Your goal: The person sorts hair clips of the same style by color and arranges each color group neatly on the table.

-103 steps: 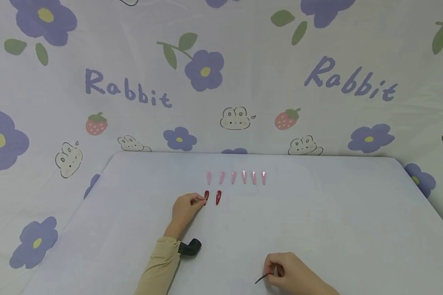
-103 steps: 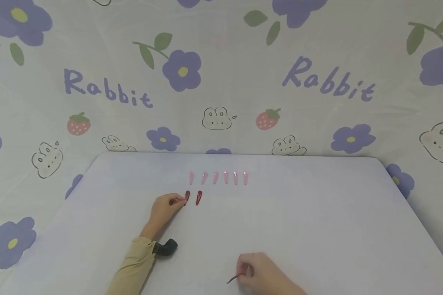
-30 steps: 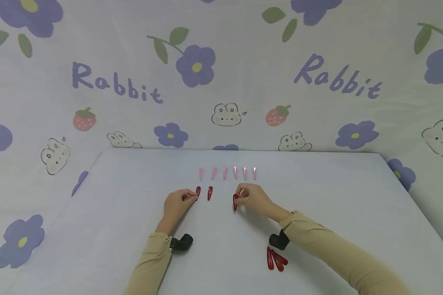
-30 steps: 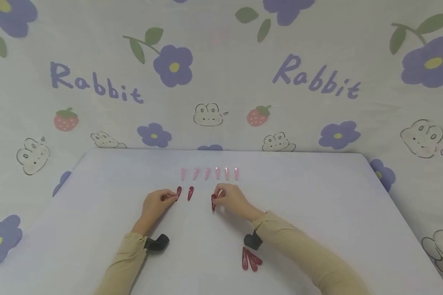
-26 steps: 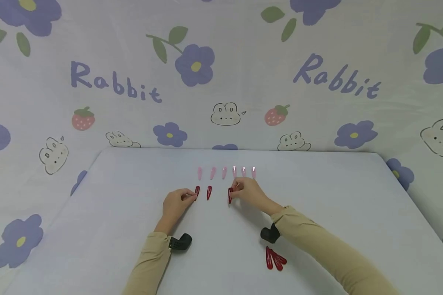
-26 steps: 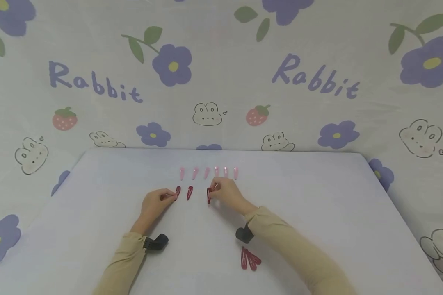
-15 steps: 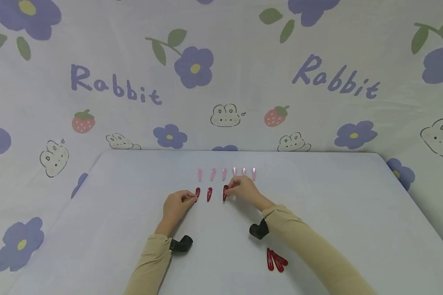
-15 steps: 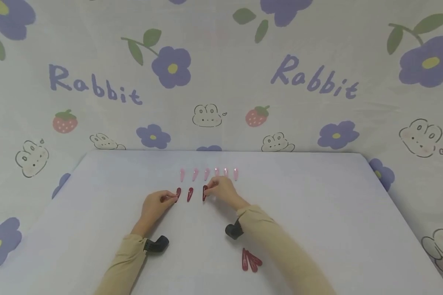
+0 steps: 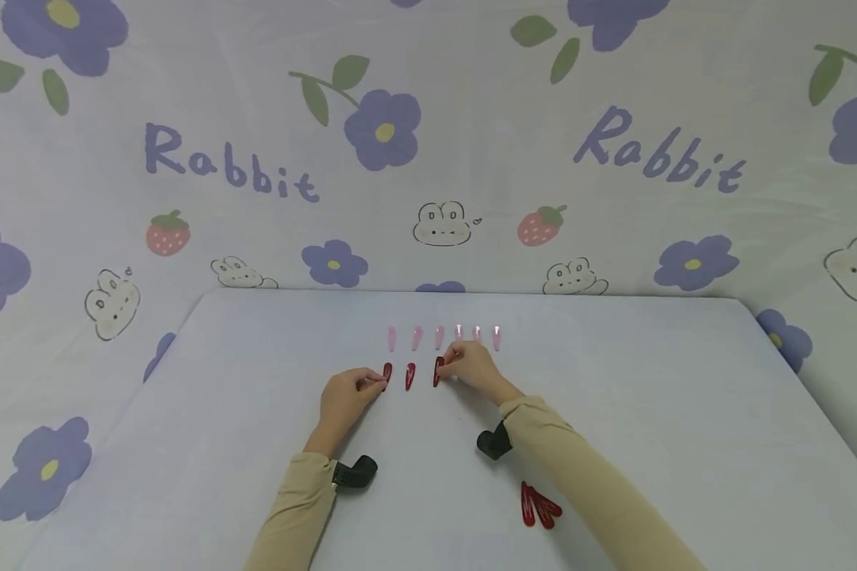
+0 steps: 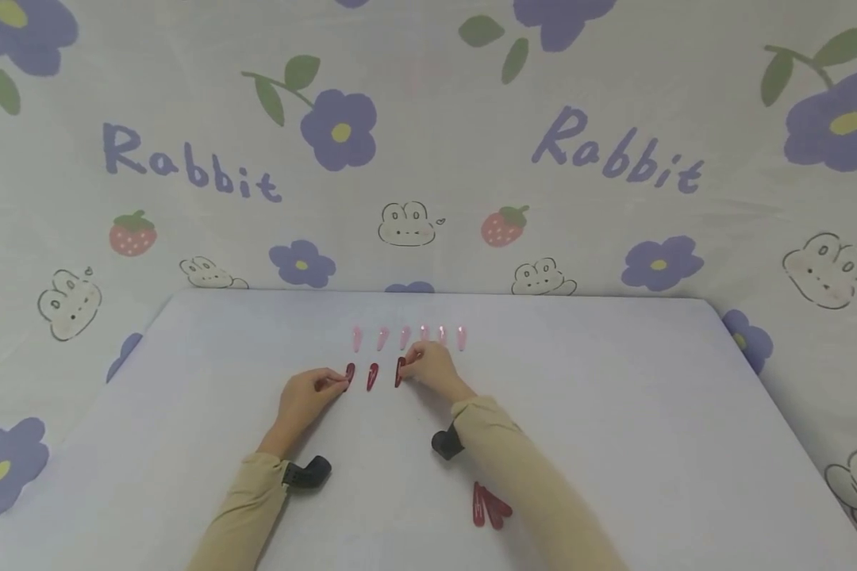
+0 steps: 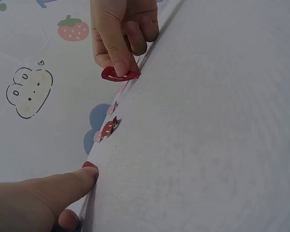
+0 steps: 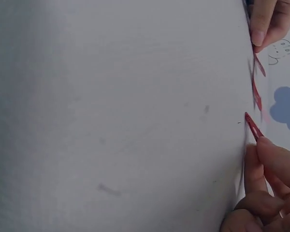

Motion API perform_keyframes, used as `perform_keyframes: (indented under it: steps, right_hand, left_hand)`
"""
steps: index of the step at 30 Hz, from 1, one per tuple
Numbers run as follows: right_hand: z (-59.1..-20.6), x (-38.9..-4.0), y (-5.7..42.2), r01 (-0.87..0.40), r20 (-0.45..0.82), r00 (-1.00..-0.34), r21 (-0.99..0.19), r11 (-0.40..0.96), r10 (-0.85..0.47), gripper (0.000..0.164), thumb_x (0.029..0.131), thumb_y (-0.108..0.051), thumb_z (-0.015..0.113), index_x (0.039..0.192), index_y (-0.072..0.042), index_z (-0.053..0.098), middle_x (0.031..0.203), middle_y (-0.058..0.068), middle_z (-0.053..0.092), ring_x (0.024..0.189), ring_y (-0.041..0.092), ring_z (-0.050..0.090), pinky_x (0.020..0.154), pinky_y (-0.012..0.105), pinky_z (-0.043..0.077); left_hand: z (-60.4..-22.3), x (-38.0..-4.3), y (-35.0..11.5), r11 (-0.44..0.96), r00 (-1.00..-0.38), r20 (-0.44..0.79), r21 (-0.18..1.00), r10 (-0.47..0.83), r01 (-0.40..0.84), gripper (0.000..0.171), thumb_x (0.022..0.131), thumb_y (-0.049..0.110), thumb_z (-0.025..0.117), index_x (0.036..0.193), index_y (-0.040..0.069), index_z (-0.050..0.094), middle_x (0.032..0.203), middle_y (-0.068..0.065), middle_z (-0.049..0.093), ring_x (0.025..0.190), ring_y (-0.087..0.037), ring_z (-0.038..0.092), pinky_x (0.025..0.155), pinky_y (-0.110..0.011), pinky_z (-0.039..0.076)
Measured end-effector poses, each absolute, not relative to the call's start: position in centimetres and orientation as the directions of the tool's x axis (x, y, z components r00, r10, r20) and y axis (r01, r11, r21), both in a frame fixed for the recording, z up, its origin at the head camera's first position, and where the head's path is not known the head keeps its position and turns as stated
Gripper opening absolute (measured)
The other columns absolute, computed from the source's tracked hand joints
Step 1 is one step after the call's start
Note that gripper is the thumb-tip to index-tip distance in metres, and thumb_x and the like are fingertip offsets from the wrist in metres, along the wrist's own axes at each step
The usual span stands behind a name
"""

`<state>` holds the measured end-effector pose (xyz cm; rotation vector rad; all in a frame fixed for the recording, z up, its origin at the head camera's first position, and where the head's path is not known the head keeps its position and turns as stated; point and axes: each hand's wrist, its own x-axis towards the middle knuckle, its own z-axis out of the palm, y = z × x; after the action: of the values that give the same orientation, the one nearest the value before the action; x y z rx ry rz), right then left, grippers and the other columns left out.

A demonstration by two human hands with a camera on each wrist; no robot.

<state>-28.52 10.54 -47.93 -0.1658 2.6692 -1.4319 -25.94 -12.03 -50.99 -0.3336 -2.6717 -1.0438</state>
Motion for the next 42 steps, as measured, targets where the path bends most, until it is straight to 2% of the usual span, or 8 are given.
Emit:
perform_keyframes:
  steps: [10,22,42]
  right_hand:
    - [-48.20,-28.74,10.57,-0.142,0.005,-0.977,-0.765,0.629,-0.213,0.015,0.072,-0.009,0.074,0.072,-0.005,0.059,0.065,0.000,0.049,0.065,0.015,0.043,0.057,0.025,0.034]
    - [-48.19,-28.69,10.84,-0.130,0.028,-0.985,-0.768,0.627,-0.170,0.019,0.070,-0.008,0.073,0.084,-0.001,0.064,0.064,0.000,0.047,0.061,0.013,0.042,0.057,0.025,0.033]
    - [-48.54,-28.38,10.78,-0.075,-0.029,-0.985,-0.811,0.581,-0.167,0.021,0.076,-0.011,0.069,0.094,0.000,0.067,0.075,0.002,0.056,0.070,0.016,0.046,0.060,0.025,0.037]
  left_hand:
    - [-50.90,-25.86,-12.11,0.720,-0.940,0.321,0.624,0.117,0.303,0.009,0.076,0.021,0.072,0.080,0.013,0.071,0.052,0.008,0.039,0.049,-0.009,0.033,0.048,-0.026,0.026]
    - [-50.48,-26.03,-11.74,0.705,-0.939,0.318,0.636,0.131,0.314,0.008,0.076,0.020,0.072,0.081,0.013,0.071,0.051,0.008,0.040,0.049,-0.009,0.033,0.048,-0.026,0.026]
    - [-50.91,-25.84,-12.00,0.718,-0.942,0.312,0.627,0.124,0.302,0.008,0.077,0.021,0.071,0.080,0.013,0.071,0.051,0.008,0.038,0.048,-0.009,0.031,0.047,-0.026,0.026]
